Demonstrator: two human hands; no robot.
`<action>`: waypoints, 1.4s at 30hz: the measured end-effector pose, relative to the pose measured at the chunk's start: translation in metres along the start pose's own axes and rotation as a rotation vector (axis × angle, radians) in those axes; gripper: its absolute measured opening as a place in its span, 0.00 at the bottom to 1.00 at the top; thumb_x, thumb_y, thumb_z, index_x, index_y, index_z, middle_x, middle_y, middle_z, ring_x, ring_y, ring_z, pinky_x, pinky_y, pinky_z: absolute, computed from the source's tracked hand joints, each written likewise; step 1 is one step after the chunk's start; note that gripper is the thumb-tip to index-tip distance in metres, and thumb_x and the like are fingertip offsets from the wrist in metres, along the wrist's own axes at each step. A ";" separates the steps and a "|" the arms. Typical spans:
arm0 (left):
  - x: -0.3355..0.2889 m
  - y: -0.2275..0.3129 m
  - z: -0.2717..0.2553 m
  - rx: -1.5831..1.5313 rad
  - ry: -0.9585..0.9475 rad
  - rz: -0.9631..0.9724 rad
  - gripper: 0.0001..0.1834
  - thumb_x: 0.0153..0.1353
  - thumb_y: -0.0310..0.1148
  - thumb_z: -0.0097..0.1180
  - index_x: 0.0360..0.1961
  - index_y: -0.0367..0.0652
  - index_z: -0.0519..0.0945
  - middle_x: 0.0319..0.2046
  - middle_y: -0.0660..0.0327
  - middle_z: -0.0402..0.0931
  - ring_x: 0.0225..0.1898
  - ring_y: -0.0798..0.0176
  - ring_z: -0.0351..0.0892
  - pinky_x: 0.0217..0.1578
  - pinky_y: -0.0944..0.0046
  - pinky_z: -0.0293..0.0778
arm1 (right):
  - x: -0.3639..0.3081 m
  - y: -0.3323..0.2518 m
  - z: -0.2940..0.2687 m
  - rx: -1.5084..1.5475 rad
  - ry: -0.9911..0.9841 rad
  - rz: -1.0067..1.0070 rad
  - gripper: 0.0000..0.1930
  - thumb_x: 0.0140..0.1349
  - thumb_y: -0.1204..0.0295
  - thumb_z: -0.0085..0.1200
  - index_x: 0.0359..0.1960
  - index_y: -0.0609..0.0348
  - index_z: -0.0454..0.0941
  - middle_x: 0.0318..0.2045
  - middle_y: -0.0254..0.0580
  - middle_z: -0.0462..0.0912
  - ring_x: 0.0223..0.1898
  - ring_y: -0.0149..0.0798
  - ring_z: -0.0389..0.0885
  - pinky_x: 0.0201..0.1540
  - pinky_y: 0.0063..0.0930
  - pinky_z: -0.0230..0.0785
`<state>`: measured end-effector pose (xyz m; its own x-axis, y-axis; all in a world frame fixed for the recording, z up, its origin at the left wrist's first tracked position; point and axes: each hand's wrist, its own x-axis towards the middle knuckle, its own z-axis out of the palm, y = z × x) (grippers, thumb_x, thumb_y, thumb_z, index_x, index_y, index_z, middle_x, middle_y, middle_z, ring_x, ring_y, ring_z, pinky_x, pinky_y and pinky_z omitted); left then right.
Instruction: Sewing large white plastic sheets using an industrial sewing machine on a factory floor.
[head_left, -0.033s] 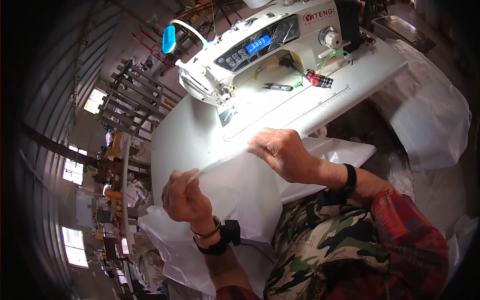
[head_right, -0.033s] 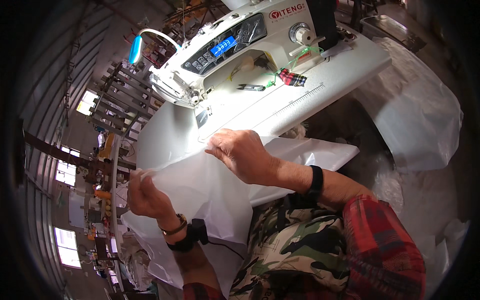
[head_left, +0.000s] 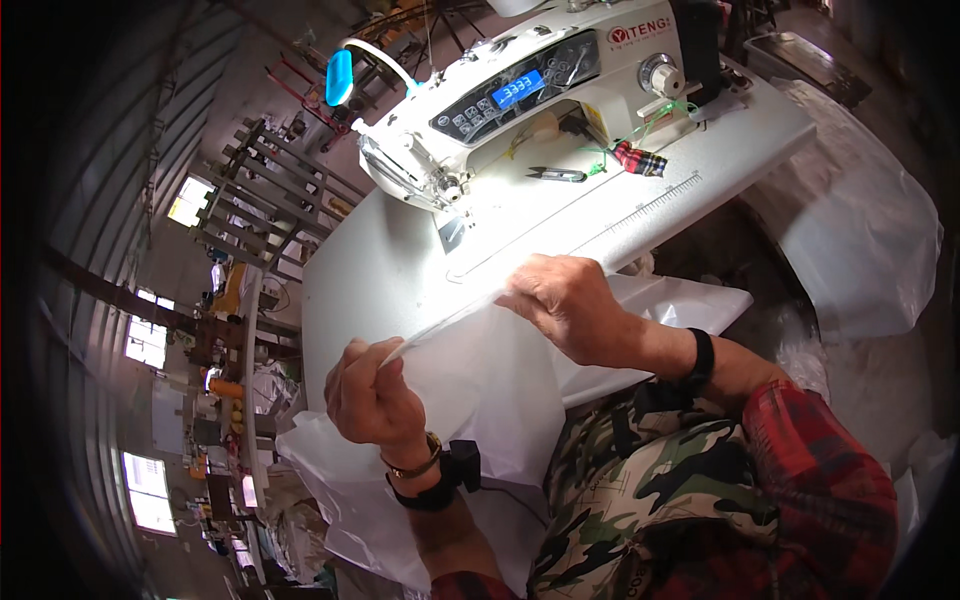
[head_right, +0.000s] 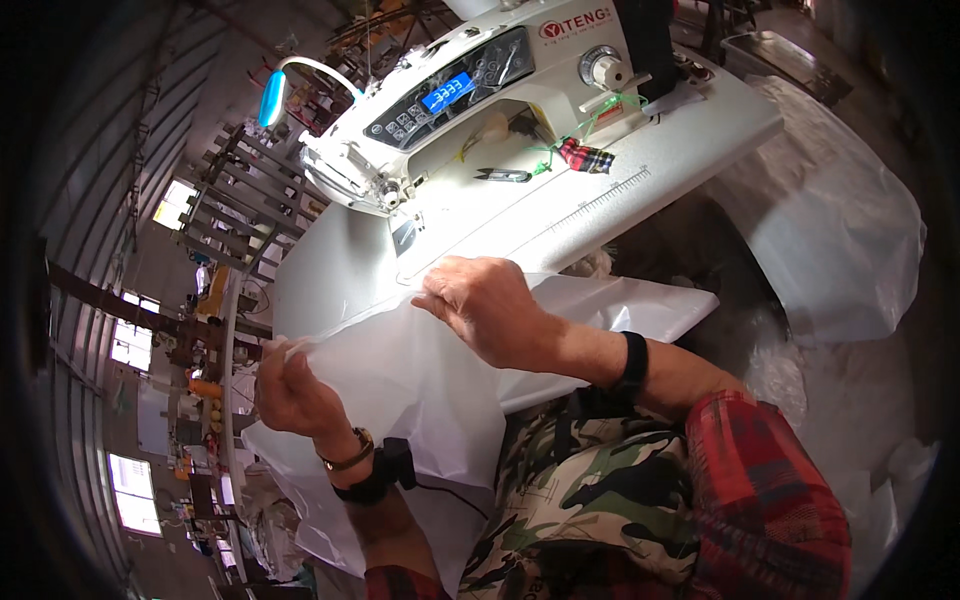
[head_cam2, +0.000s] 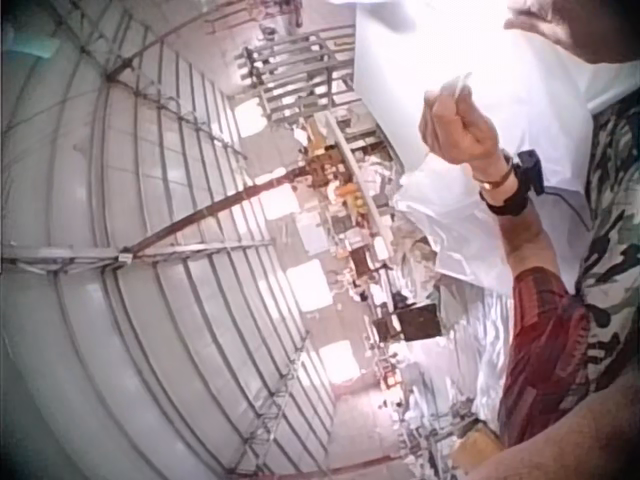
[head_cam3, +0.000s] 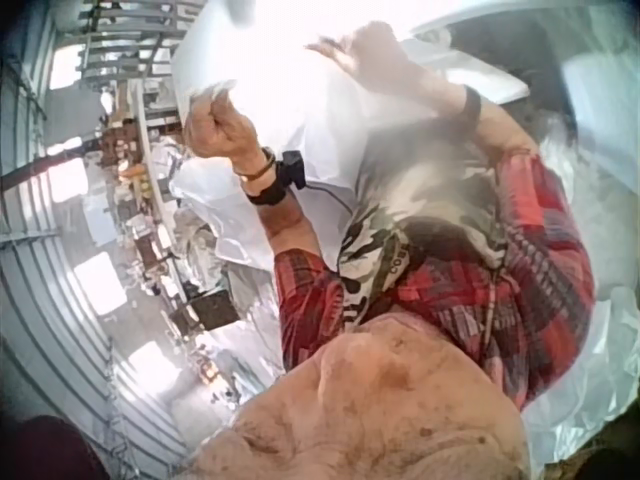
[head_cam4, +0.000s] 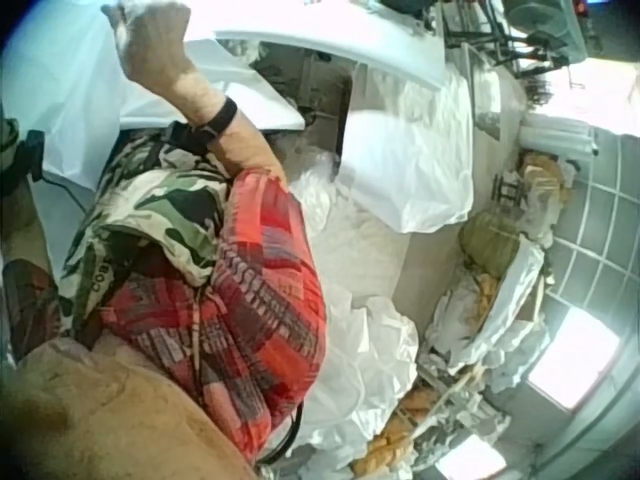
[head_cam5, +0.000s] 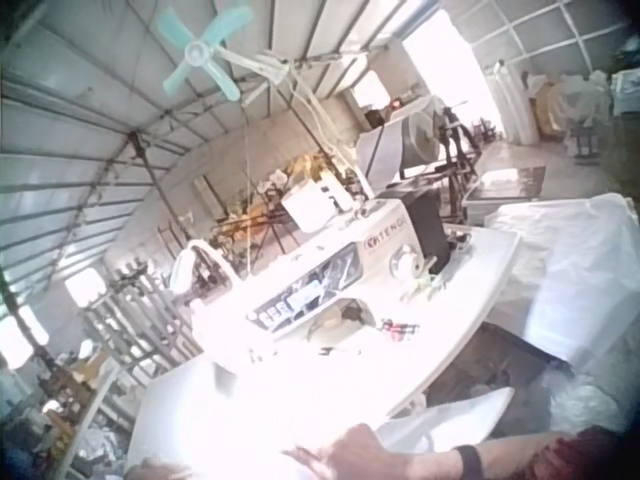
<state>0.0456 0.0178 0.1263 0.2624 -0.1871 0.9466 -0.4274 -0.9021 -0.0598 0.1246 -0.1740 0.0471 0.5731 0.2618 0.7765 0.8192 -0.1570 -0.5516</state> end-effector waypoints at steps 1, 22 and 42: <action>0.002 0.001 -0.001 -0.070 -0.053 0.042 0.13 0.66 0.35 0.56 0.28 0.37 0.77 0.20 0.58 0.76 0.18 0.58 0.73 0.22 0.64 0.66 | 0.000 0.001 -0.003 -0.123 -0.069 -0.044 0.06 0.59 0.73 0.59 0.35 0.62 0.79 0.26 0.48 0.77 0.26 0.42 0.75 0.32 0.34 0.67; -0.086 -0.003 0.071 -0.717 -0.667 -0.952 0.16 0.69 0.34 0.54 0.25 0.36 0.78 0.19 0.73 0.66 0.23 0.78 0.59 0.22 0.74 0.56 | -0.094 0.046 -0.007 0.558 -0.746 0.599 0.21 0.69 0.55 0.48 0.40 0.66 0.76 0.28 0.34 0.73 0.31 0.25 0.68 0.33 0.24 0.63; -0.092 -0.005 0.084 -0.715 -0.623 -0.821 0.15 0.68 0.32 0.53 0.25 0.32 0.74 0.17 0.63 0.63 0.22 0.73 0.60 0.23 0.67 0.60 | -0.049 0.039 0.024 0.337 -0.421 0.428 0.20 0.71 0.62 0.44 0.28 0.69 0.73 0.18 0.50 0.73 0.22 0.40 0.73 0.29 0.38 0.65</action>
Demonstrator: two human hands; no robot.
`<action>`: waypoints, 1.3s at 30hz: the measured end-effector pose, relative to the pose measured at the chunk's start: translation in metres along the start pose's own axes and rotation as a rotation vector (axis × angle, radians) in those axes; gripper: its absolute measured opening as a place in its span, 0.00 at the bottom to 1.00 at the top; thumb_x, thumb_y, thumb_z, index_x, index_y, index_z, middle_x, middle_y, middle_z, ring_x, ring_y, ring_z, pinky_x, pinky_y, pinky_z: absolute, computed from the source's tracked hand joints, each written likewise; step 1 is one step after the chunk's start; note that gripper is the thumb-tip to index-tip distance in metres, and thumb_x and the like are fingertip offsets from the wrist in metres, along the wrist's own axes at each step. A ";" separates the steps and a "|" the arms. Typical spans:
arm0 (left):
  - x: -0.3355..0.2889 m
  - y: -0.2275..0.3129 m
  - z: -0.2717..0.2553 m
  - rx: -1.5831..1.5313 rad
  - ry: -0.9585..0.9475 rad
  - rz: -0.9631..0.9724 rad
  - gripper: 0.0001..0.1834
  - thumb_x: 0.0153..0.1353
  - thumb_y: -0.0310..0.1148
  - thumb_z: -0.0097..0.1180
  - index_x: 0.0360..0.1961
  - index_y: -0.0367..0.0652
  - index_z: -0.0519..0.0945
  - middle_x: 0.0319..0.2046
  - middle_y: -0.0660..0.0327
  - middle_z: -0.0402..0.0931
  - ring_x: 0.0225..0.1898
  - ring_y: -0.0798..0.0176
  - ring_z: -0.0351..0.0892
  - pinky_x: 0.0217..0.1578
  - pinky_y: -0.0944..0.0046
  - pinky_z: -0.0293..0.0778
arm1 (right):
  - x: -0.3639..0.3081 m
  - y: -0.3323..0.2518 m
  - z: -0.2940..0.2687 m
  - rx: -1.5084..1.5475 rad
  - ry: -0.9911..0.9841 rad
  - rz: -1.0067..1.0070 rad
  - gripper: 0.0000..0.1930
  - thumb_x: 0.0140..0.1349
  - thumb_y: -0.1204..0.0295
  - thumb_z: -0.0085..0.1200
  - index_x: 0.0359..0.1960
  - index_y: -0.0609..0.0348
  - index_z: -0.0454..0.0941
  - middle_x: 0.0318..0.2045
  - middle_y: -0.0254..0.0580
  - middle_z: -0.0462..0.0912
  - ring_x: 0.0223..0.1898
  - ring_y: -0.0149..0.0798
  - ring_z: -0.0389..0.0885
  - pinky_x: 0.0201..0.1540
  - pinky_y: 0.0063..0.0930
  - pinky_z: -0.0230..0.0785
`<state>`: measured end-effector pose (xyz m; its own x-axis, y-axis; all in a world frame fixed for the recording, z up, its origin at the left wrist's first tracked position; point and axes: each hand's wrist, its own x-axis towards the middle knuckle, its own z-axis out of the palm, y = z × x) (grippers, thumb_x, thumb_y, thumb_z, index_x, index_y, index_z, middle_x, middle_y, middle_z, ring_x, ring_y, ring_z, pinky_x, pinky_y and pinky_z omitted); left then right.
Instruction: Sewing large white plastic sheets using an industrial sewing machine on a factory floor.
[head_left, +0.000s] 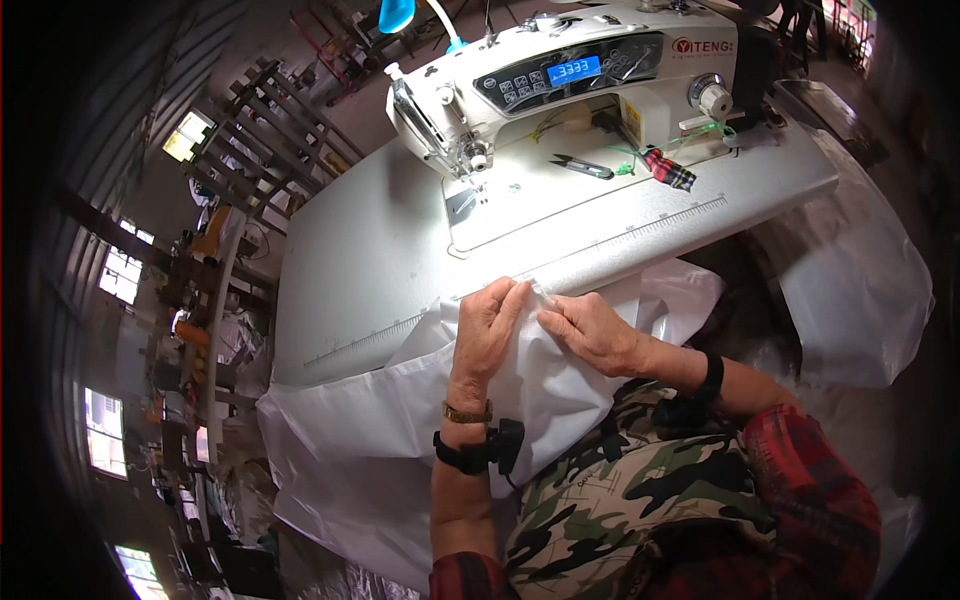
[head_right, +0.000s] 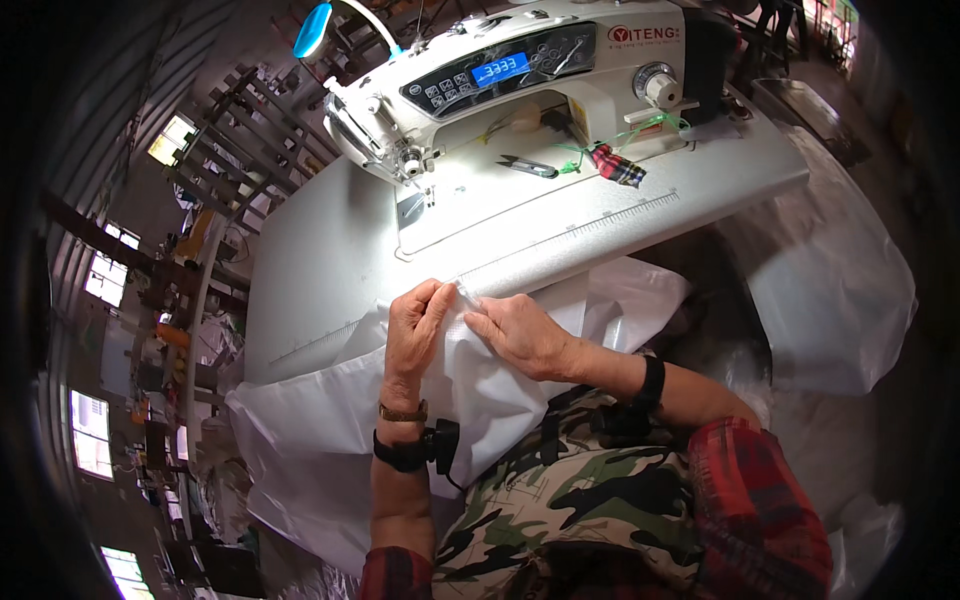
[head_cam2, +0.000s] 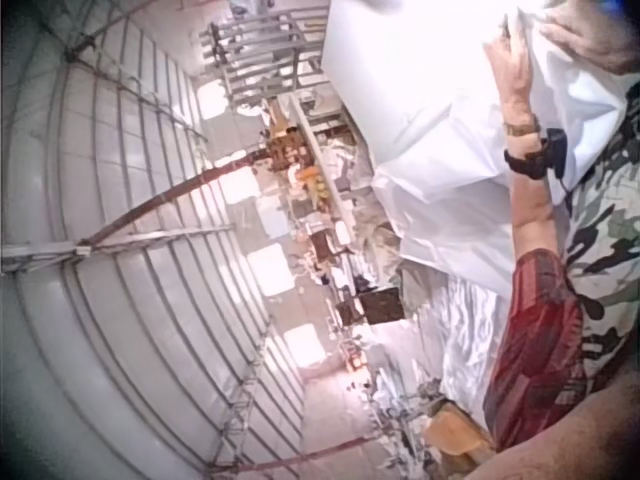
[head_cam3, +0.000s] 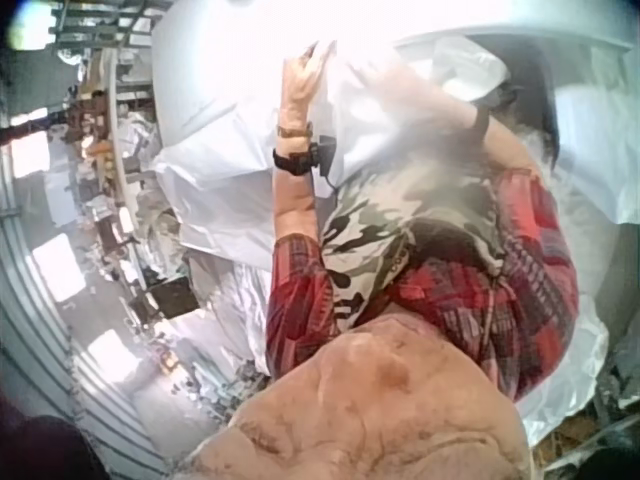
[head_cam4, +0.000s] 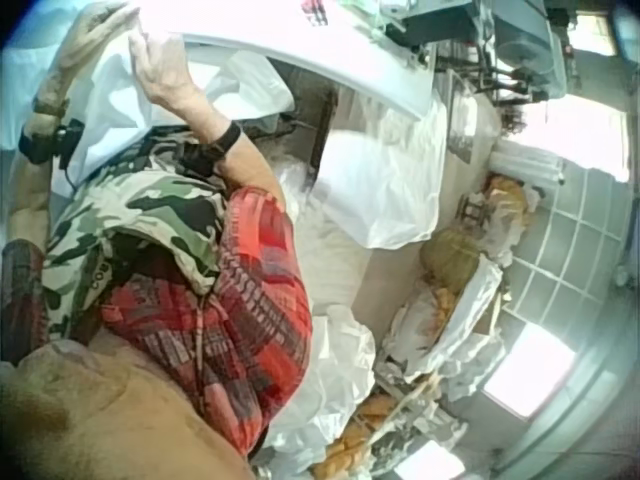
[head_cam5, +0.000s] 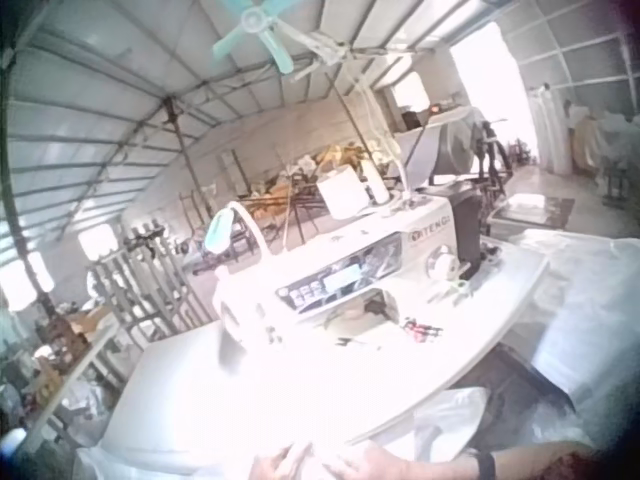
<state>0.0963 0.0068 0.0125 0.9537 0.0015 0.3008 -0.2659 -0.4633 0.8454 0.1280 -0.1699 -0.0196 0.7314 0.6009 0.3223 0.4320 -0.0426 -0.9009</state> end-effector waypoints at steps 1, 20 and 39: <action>0.000 -0.002 0.000 0.007 -0.003 -0.015 0.15 0.68 0.31 0.53 0.25 0.32 0.74 0.17 0.64 0.63 0.22 0.73 0.59 0.22 0.67 0.60 | -0.001 -0.003 0.000 -0.001 -0.007 -0.001 0.20 0.71 0.62 0.44 0.28 0.69 0.73 0.18 0.50 0.73 0.22 0.40 0.73 0.29 0.38 0.65; -0.001 -0.003 0.003 -0.154 -0.019 -0.148 0.17 0.66 0.34 0.55 0.23 0.34 0.75 0.17 0.71 0.64 0.22 0.77 0.58 0.21 0.70 0.58 | -0.009 -0.005 0.001 -0.061 0.026 0.068 0.15 0.70 0.66 0.44 0.34 0.69 0.75 0.19 0.55 0.75 0.20 0.46 0.76 0.29 0.41 0.67; 0.008 -0.004 -0.003 -0.154 -0.033 -0.211 0.19 0.68 0.37 0.52 0.21 0.37 0.74 0.19 0.74 0.64 0.23 0.78 0.60 0.23 0.71 0.58 | -0.009 -0.007 0.009 -0.780 0.065 -0.353 0.33 0.56 0.81 0.44 0.66 0.75 0.56 0.26 0.50 0.79 0.23 0.45 0.81 0.26 0.34 0.73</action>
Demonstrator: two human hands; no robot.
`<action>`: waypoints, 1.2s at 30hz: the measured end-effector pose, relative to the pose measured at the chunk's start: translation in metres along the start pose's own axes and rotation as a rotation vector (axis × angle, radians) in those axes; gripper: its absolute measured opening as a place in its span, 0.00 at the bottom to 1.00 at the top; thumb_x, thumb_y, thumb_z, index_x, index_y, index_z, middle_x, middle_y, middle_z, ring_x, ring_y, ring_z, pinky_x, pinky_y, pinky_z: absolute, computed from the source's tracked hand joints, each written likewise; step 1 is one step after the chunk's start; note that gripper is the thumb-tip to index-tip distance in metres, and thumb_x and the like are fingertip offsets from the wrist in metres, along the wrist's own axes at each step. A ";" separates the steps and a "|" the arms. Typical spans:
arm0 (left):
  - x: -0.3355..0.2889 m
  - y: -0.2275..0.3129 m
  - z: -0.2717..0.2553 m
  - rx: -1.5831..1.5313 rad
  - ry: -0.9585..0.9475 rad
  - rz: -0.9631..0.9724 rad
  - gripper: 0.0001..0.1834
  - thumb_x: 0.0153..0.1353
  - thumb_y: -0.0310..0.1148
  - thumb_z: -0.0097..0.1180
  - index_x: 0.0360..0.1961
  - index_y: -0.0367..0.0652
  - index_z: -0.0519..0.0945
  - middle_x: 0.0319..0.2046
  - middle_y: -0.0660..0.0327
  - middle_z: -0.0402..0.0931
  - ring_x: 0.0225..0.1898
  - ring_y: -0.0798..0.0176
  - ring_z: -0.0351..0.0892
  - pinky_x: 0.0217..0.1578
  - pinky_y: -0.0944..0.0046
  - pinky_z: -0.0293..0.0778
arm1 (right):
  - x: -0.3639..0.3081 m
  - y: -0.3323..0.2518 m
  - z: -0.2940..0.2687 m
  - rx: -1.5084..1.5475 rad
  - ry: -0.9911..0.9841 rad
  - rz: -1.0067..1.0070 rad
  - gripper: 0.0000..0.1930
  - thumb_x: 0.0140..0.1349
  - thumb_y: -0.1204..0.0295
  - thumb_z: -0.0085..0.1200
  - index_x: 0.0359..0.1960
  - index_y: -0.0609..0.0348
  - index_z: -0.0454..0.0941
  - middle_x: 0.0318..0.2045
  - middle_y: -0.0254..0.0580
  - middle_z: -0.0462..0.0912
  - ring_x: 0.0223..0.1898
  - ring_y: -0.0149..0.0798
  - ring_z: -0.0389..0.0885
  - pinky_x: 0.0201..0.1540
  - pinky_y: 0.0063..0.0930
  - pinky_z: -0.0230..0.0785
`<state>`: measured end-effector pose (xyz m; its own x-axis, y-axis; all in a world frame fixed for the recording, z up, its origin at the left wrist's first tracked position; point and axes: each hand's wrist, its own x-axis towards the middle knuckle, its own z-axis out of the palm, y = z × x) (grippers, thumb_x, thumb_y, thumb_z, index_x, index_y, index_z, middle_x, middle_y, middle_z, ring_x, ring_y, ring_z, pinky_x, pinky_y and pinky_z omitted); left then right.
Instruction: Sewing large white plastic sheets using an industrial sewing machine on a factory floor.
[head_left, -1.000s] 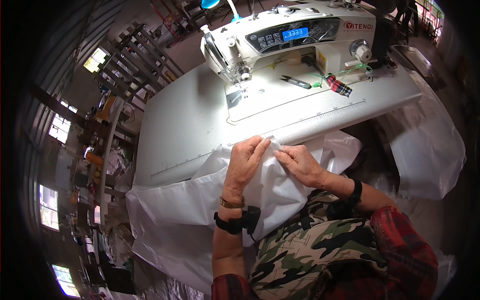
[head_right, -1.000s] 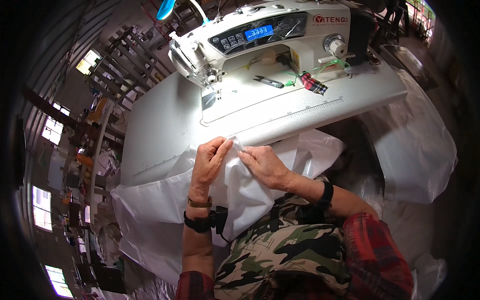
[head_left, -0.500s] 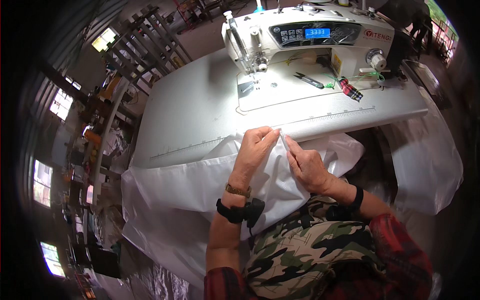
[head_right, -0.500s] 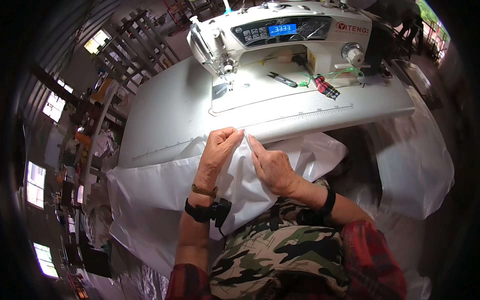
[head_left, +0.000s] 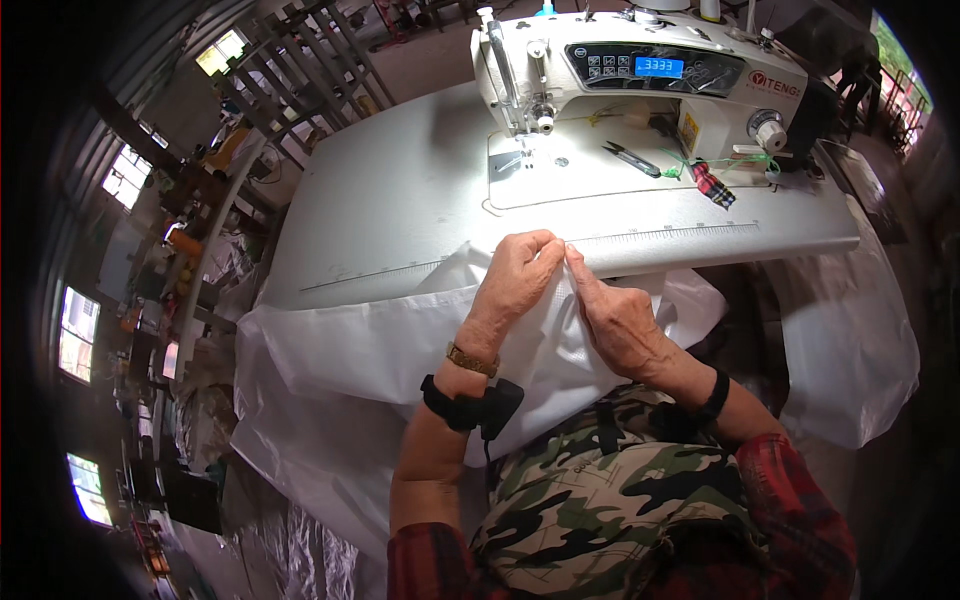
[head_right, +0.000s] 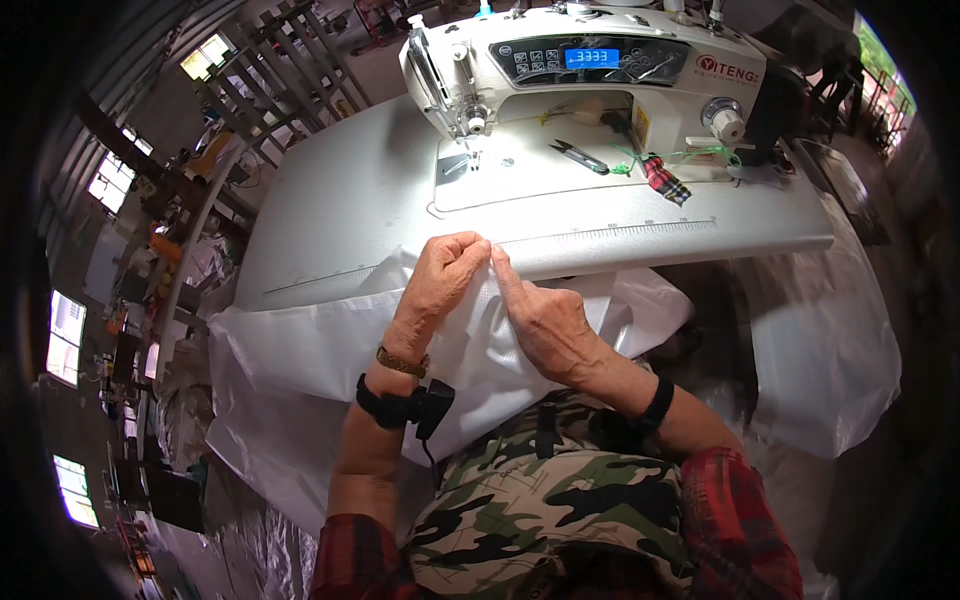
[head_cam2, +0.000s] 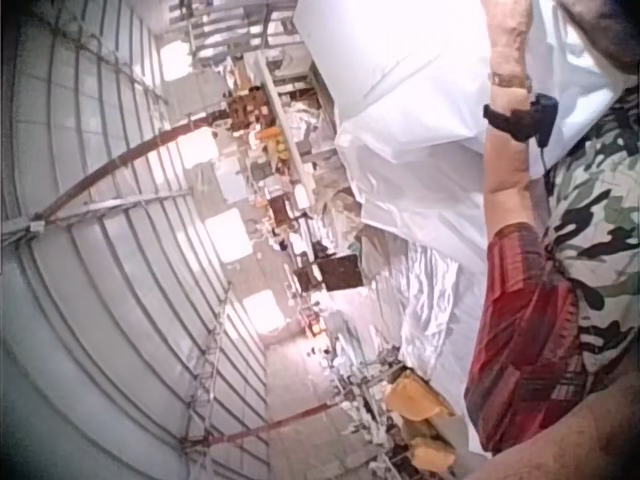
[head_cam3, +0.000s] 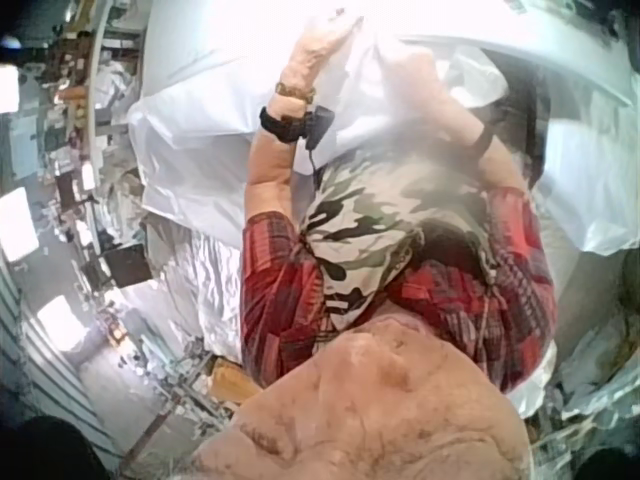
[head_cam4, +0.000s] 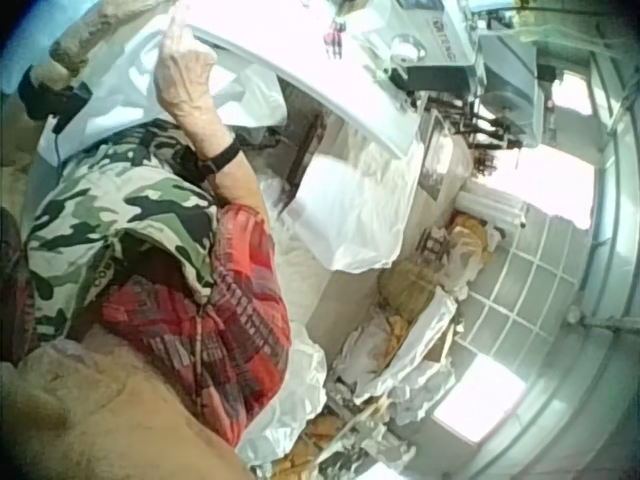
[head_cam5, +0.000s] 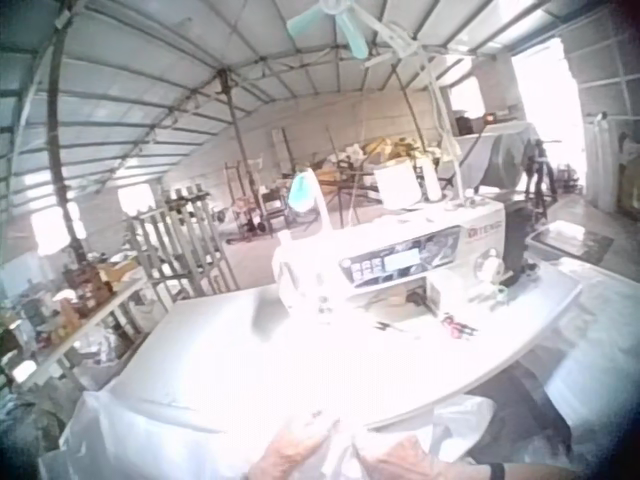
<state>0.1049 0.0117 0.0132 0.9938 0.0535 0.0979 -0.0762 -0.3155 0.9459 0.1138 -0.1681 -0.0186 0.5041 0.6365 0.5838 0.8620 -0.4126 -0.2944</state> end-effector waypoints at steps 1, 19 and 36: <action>0.002 0.012 0.000 0.108 0.005 0.092 0.18 0.68 0.36 0.52 0.23 0.35 0.75 0.17 0.70 0.66 0.22 0.75 0.60 0.22 0.69 0.60 | -0.001 0.001 -0.001 -0.006 -0.003 0.006 0.33 0.56 0.81 0.44 0.66 0.75 0.56 0.26 0.50 0.79 0.23 0.45 0.81 0.26 0.34 0.73; 0.018 0.059 -0.015 0.512 0.199 0.481 0.14 0.65 0.30 0.56 0.25 0.33 0.73 0.16 0.58 0.63 0.20 0.68 0.60 0.23 0.66 0.61 | 0.063 0.036 -0.018 1.060 -0.114 0.347 0.17 0.70 0.62 0.49 0.37 0.68 0.80 0.18 0.31 0.71 0.25 0.19 0.64 0.28 0.21 0.63; 0.121 -0.015 -0.046 -0.205 -0.090 -0.022 0.10 0.64 0.33 0.56 0.31 0.36 0.80 0.28 0.70 0.74 0.30 0.75 0.68 0.33 0.71 0.68 | 0.100 0.065 0.015 -0.270 0.086 -0.002 0.13 0.55 0.77 0.50 0.42 0.69 0.75 0.22 0.51 0.79 0.24 0.48 0.83 0.26 0.37 0.75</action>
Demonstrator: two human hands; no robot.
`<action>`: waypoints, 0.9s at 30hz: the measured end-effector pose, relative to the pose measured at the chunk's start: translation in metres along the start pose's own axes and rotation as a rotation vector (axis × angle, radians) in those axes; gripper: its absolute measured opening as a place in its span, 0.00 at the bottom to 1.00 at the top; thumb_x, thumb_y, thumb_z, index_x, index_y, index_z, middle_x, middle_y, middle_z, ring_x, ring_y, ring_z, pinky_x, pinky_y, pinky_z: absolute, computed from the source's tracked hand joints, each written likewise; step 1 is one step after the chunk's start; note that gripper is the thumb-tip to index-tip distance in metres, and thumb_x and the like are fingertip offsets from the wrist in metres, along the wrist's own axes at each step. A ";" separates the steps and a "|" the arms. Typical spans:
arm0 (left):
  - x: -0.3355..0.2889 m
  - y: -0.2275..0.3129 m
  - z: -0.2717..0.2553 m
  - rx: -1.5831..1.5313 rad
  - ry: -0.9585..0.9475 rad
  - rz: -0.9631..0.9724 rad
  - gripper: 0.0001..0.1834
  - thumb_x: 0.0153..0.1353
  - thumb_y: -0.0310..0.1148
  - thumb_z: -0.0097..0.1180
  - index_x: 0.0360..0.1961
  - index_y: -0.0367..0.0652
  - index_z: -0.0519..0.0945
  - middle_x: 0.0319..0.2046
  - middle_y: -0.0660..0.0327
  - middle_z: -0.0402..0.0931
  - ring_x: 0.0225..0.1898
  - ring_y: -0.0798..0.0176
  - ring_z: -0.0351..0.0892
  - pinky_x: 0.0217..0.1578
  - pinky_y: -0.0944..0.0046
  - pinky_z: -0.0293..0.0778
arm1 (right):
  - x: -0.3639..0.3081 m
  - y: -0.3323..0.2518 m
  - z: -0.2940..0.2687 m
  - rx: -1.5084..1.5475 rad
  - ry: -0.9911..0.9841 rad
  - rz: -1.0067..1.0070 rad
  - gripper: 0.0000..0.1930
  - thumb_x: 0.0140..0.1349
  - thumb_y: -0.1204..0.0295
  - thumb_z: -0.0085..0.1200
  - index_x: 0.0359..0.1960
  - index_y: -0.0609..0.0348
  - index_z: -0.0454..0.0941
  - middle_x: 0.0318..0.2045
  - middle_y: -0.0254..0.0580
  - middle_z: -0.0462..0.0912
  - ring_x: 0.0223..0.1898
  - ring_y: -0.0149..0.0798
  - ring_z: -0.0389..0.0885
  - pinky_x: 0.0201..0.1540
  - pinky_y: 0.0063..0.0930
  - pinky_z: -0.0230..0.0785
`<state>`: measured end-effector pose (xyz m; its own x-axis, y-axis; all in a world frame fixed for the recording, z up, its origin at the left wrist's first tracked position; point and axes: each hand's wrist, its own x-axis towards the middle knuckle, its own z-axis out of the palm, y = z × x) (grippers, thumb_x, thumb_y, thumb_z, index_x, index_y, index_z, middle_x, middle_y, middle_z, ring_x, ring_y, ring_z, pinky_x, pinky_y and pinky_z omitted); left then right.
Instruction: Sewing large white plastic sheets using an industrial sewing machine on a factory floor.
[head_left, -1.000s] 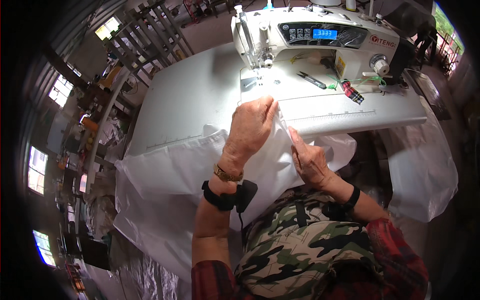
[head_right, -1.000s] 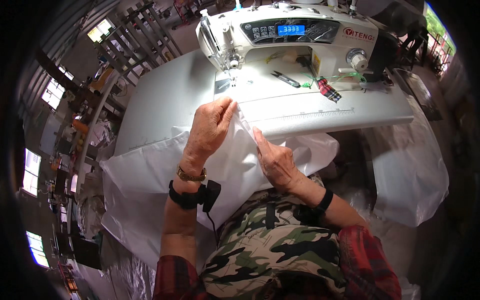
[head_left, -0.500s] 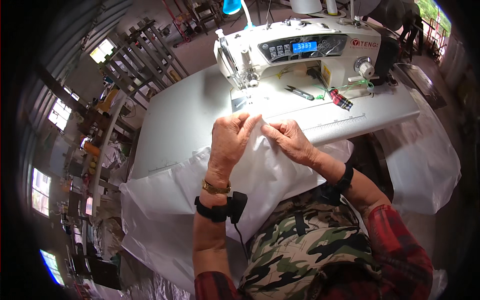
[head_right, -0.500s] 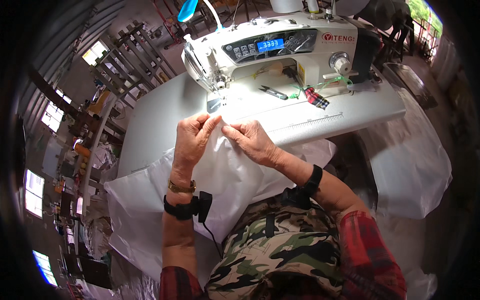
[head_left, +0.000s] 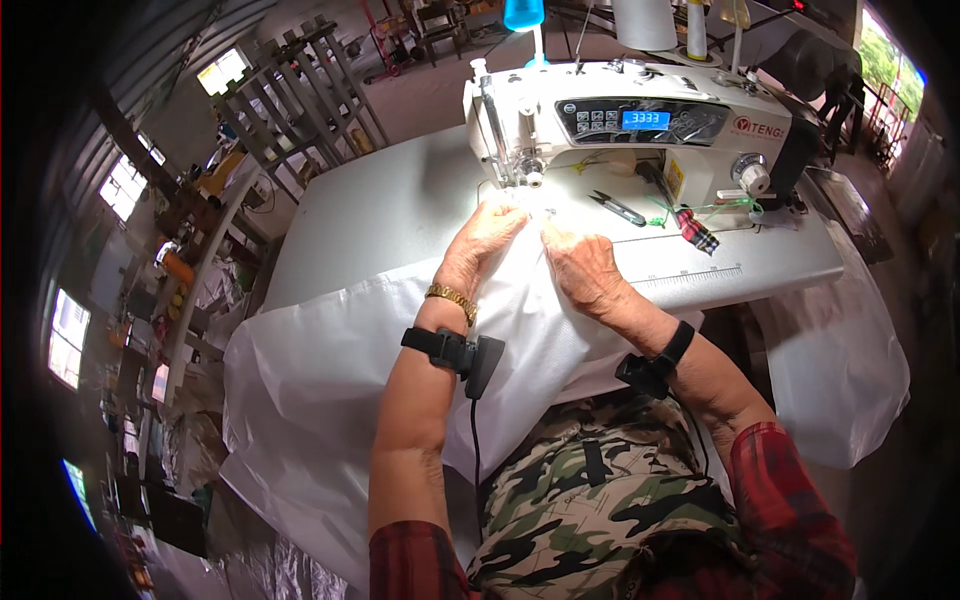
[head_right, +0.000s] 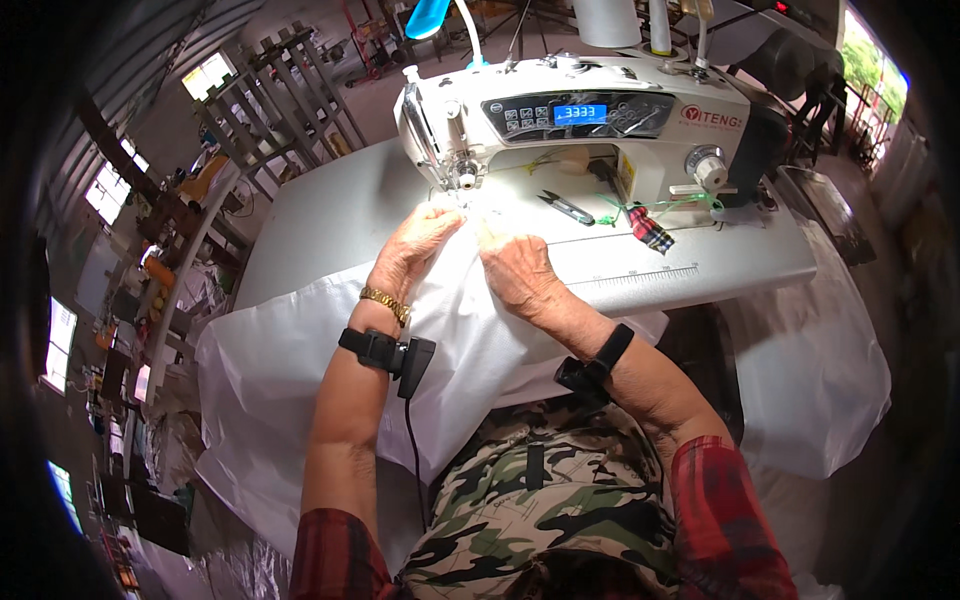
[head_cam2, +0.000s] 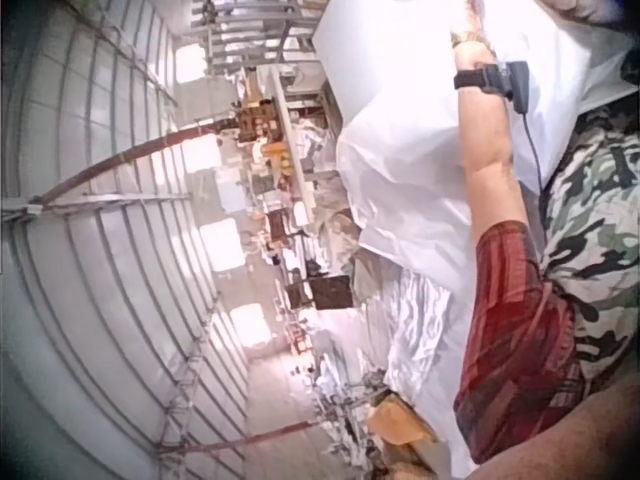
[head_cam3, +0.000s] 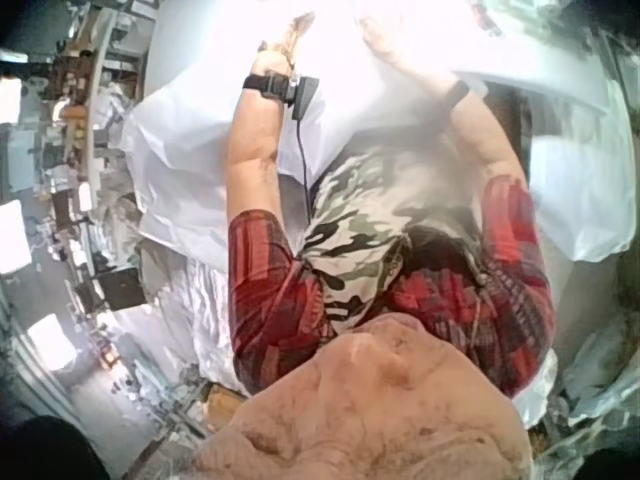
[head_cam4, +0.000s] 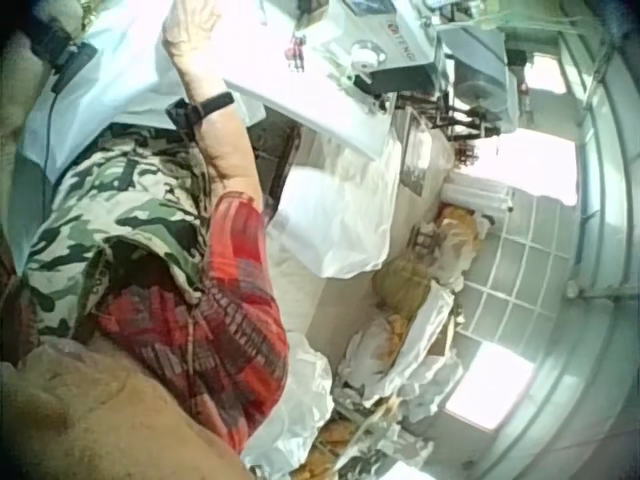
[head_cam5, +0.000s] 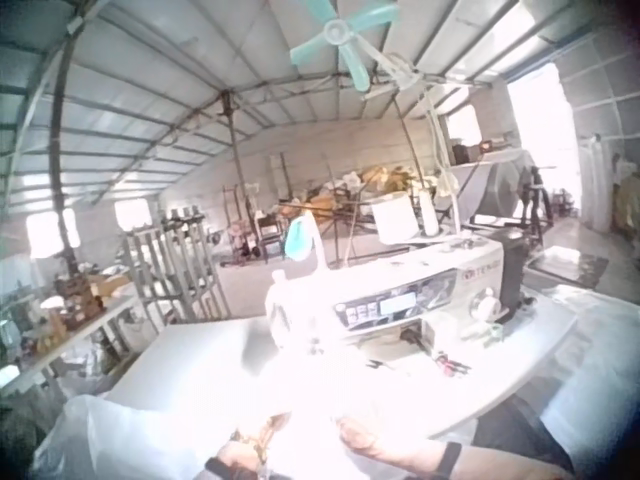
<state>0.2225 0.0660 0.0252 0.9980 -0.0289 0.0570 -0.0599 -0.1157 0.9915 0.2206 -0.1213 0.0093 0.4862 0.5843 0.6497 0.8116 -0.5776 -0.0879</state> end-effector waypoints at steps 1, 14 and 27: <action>0.002 -0.004 -0.004 0.061 -0.008 -0.062 0.10 0.65 0.33 0.57 0.33 0.35 0.80 0.30 0.69 0.76 0.32 0.75 0.69 0.35 0.72 0.69 | 0.002 -0.002 0.000 -0.041 -0.028 -0.018 0.15 0.53 0.77 0.50 0.43 0.71 0.74 0.21 0.51 0.79 0.23 0.47 0.83 0.25 0.36 0.75; 0.018 -0.025 -0.002 0.776 0.130 0.094 0.15 0.62 0.37 0.55 0.30 0.33 0.80 0.21 0.55 0.77 0.26 0.64 0.74 0.33 0.60 0.71 | 0.014 0.007 0.033 -0.083 -0.340 0.087 0.21 0.59 0.71 0.50 0.54 0.67 0.75 0.20 0.50 0.81 0.24 0.49 0.84 0.29 0.37 0.75; 0.031 -0.026 -0.003 0.763 0.225 -0.099 0.13 0.49 0.36 0.58 0.26 0.34 0.83 0.24 0.46 0.80 0.28 0.49 0.82 0.32 0.55 0.76 | 0.031 0.066 0.059 0.464 -0.150 -0.214 0.05 0.59 0.71 0.56 0.33 0.57 0.82 0.32 0.39 0.79 0.39 0.42 0.78 0.44 0.37 0.70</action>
<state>0.2550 0.0709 0.0013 0.9752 0.2081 0.0758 0.1114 -0.7568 0.6441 0.3085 -0.1077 -0.0209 0.3080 0.7562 0.5773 0.9390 -0.1438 -0.3125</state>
